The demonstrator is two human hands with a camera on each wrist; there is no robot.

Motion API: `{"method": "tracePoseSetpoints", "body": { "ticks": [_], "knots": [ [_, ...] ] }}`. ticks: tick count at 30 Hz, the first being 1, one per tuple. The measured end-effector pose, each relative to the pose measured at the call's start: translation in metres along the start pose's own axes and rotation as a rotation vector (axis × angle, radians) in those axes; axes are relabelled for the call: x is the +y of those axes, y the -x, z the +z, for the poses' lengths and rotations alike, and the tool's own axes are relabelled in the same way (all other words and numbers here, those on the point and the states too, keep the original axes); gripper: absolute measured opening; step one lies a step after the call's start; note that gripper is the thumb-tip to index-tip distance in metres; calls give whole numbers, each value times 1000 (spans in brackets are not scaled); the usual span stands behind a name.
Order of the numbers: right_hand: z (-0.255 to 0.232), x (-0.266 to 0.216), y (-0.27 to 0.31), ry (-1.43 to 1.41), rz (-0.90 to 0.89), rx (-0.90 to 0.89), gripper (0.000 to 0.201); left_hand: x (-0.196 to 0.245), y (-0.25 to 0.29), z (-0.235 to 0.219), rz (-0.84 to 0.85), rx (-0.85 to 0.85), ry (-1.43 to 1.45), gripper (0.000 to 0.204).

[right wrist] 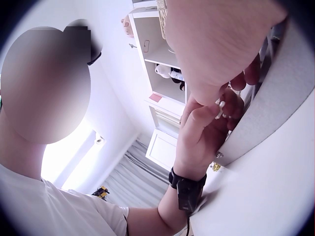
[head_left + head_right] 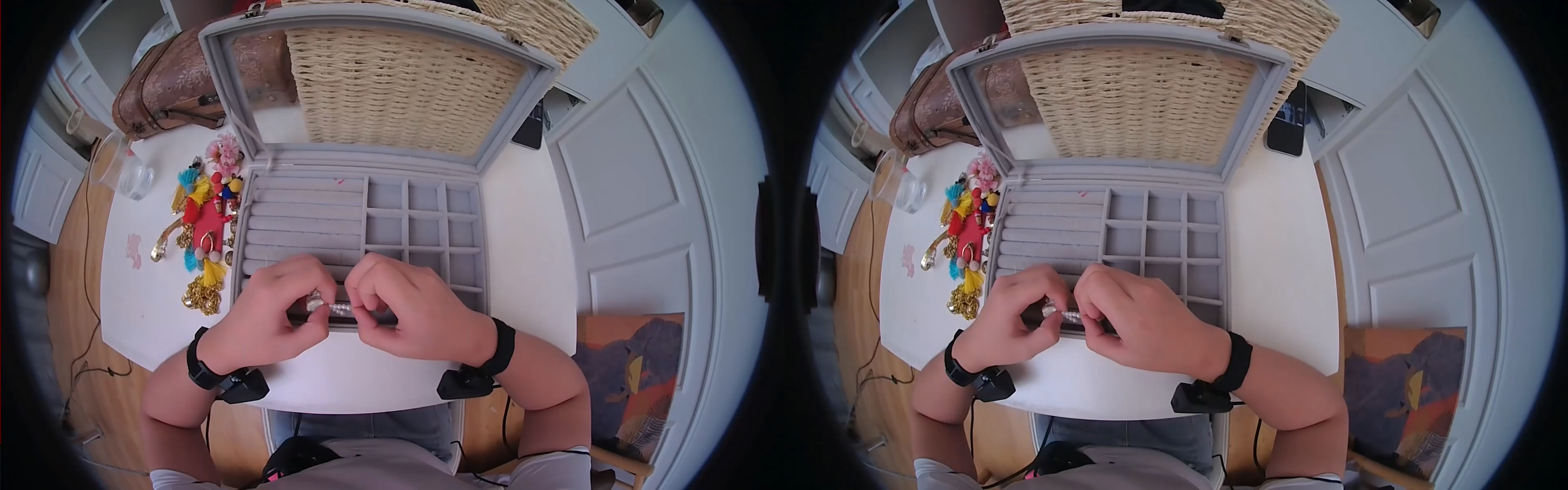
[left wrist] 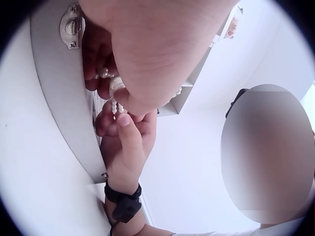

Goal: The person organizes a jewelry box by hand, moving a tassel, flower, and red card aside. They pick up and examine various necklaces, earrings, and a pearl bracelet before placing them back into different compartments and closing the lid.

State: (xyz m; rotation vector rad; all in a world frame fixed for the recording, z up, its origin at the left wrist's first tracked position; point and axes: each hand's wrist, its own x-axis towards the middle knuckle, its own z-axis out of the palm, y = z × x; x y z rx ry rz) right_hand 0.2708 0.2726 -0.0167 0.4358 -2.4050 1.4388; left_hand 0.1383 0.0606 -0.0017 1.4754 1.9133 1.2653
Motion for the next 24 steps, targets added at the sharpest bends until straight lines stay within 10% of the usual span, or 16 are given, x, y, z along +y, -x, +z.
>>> {"method": "tracePoseSetpoints", "body": {
  "ticks": [24],
  "knots": [
    [-1, 2, -1, 36, -30, 25, 37, -1, 0, 0, -12, 41, 19, 15]
  ]
}}
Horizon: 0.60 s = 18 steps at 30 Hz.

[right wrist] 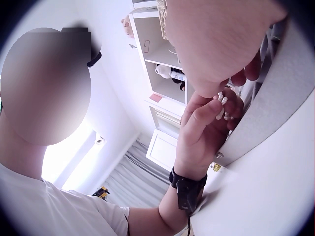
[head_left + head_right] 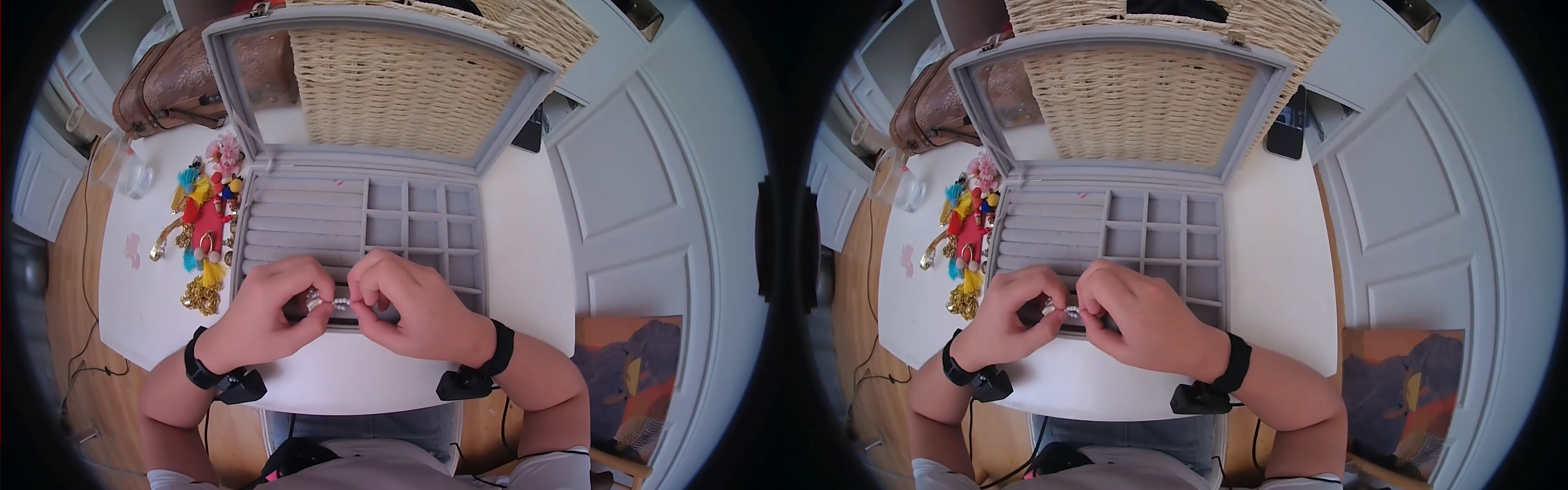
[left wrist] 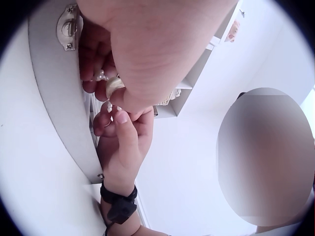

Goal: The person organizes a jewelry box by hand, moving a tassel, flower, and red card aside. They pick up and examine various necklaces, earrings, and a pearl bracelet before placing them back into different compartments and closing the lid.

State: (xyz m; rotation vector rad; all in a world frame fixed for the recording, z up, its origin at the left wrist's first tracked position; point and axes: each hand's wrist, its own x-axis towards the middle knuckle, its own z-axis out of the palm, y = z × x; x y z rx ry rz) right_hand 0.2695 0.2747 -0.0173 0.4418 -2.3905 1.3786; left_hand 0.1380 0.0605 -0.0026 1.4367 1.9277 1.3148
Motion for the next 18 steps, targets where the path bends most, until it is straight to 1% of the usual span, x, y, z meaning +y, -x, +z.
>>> {"method": "tracePoseSetpoints", "body": {
  "ticks": [10, 18],
  "knots": [
    [-2, -2, 0, -13, 25, -16, 36, -4, 1, 0, -30, 10, 7, 15],
    [-2, -2, 1, -3, 38, -41, 34, -6, 2, 2, -4, 24, 28, 15]
  ]
}}
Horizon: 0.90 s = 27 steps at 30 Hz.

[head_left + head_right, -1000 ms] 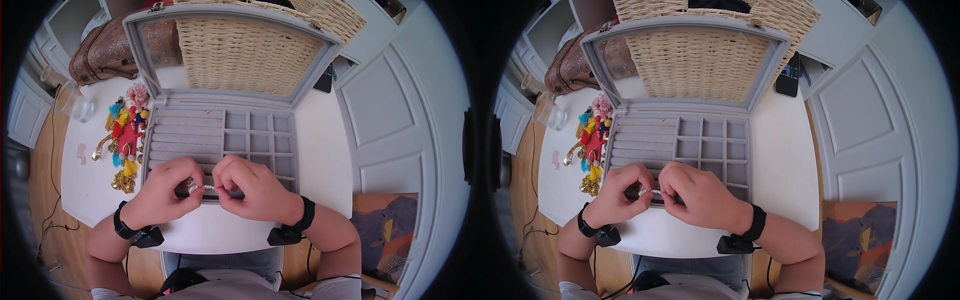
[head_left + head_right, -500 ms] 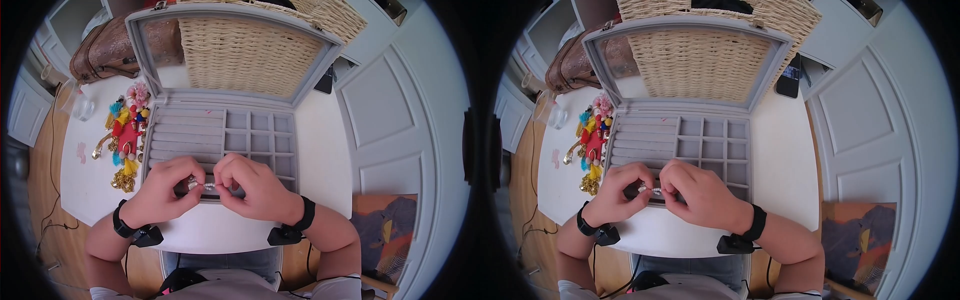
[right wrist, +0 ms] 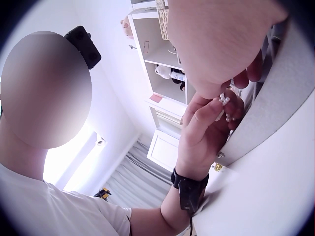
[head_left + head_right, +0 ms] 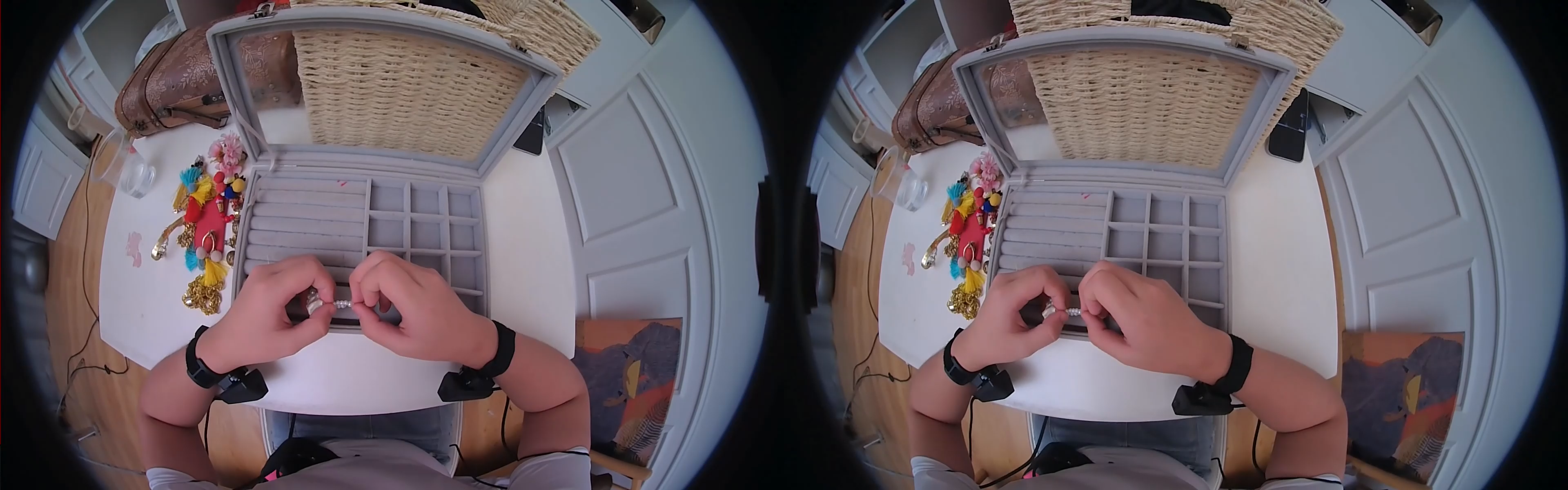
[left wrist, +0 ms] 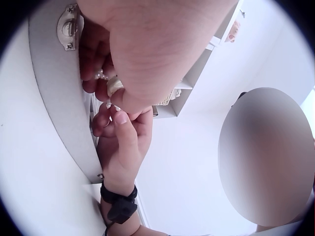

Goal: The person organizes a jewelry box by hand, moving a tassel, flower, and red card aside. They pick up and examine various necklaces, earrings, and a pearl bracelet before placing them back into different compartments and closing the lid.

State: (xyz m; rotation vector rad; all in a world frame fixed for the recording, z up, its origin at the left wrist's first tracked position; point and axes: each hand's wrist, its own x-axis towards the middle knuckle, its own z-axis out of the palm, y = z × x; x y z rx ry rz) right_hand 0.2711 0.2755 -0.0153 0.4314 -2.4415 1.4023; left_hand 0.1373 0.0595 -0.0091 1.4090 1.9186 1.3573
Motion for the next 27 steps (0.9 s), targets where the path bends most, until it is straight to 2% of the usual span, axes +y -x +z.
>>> {"method": "tracePoseSetpoints", "body": {
  "ticks": [4, 6, 9, 14, 16, 21, 27],
  "knots": [
    [0, 1, 0, 7, -2, -8, 33, 3, -1, -1, -5, -12, -19, 13],
    [1, -2, -1, -10, 17, 24, 26, 3, -2, -2, 11, -14, -28, 13],
    [-1, -8, -3, -28, 85, 6, 25, 4, -3, -2, 27, -18, -32, 13],
    [-1, -7, -3, -11, 86, -37, 29, 12, -3, 2, 3, 2, -33, 15],
    [-1, -5, -2, -12, 104, -61, 30, 12, -3, 6, 189, 72, -158, 18],
    [0, -3, -1, -172, 167, -27, 27, 15, -2, 5, 181, 78, -183, 20],
    [-3, -5, -1, -146, 191, -69, 24, 14, -2, 6, 183, 74, -201, 21]
  ]
}}
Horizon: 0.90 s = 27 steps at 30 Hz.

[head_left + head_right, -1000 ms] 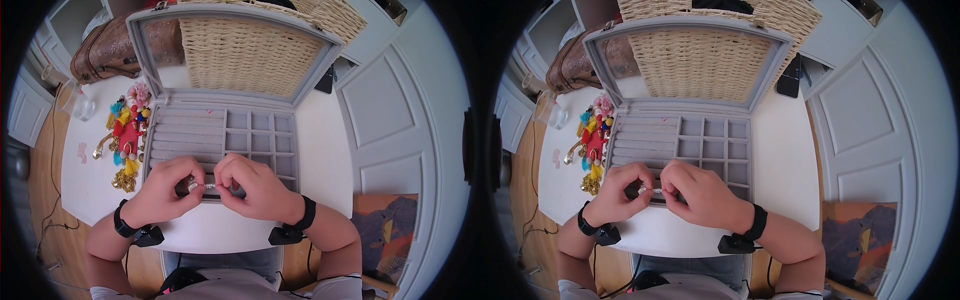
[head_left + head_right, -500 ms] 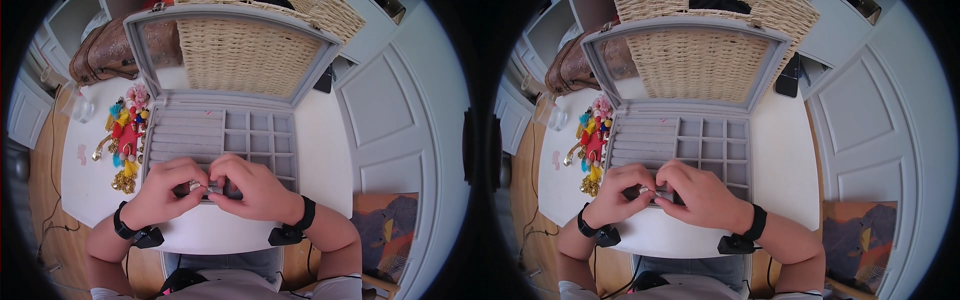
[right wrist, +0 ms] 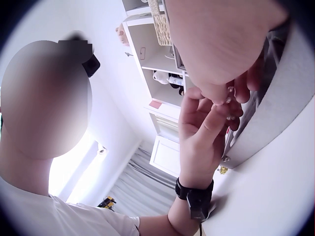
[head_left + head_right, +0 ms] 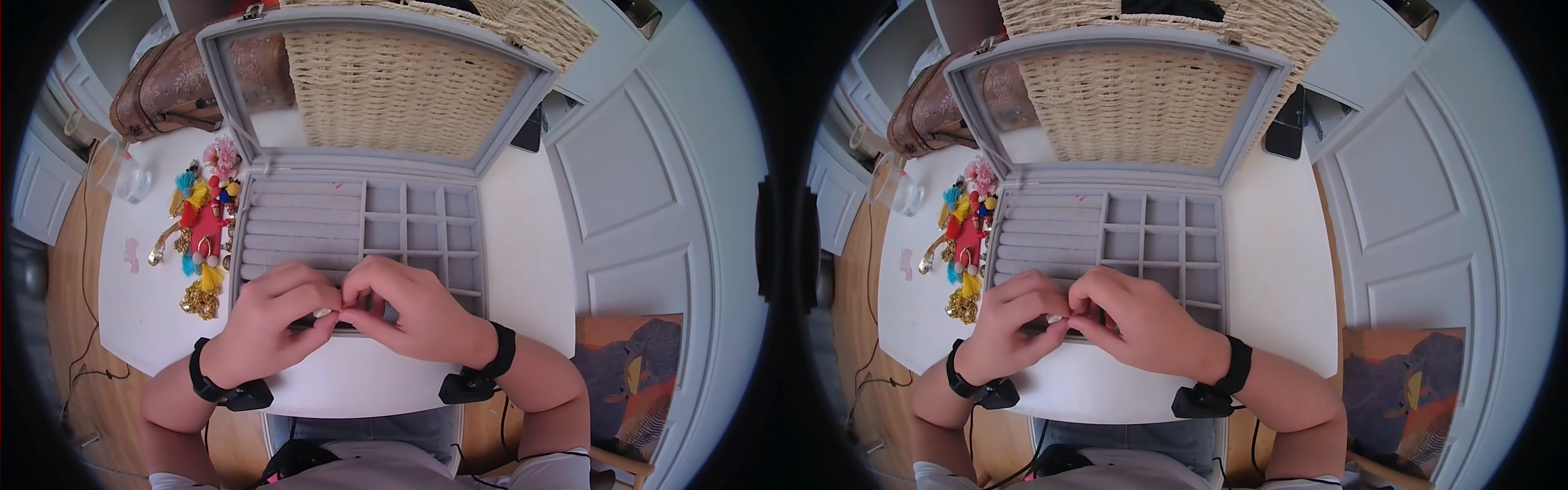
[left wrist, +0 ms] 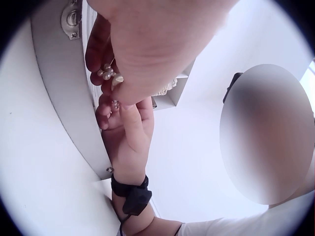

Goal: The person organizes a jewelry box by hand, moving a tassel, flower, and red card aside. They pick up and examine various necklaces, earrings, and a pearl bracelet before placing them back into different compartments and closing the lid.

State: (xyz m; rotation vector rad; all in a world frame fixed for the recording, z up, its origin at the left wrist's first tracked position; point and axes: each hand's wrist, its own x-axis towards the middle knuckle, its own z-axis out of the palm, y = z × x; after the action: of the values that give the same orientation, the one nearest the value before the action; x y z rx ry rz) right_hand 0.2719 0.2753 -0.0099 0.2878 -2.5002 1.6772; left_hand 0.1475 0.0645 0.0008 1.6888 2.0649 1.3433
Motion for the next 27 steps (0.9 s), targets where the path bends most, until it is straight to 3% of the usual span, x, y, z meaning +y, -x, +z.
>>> {"method": "tracePoseSetpoints", "body": {
  "ticks": [11, 13, 27],
  "knots": [
    [1, 2, -1, -1, -87, 49, 23, -2, 2, 3, -69, -17, 48, 27],
    [1, 3, -1, -4, -90, 58, 23, 0, 2, 0, -159, -23, 52, 27],
    [3, 4, 0, 0, -22, 86, 26, -1, 2, -1, -132, -31, 63, 27]
  ]
}}
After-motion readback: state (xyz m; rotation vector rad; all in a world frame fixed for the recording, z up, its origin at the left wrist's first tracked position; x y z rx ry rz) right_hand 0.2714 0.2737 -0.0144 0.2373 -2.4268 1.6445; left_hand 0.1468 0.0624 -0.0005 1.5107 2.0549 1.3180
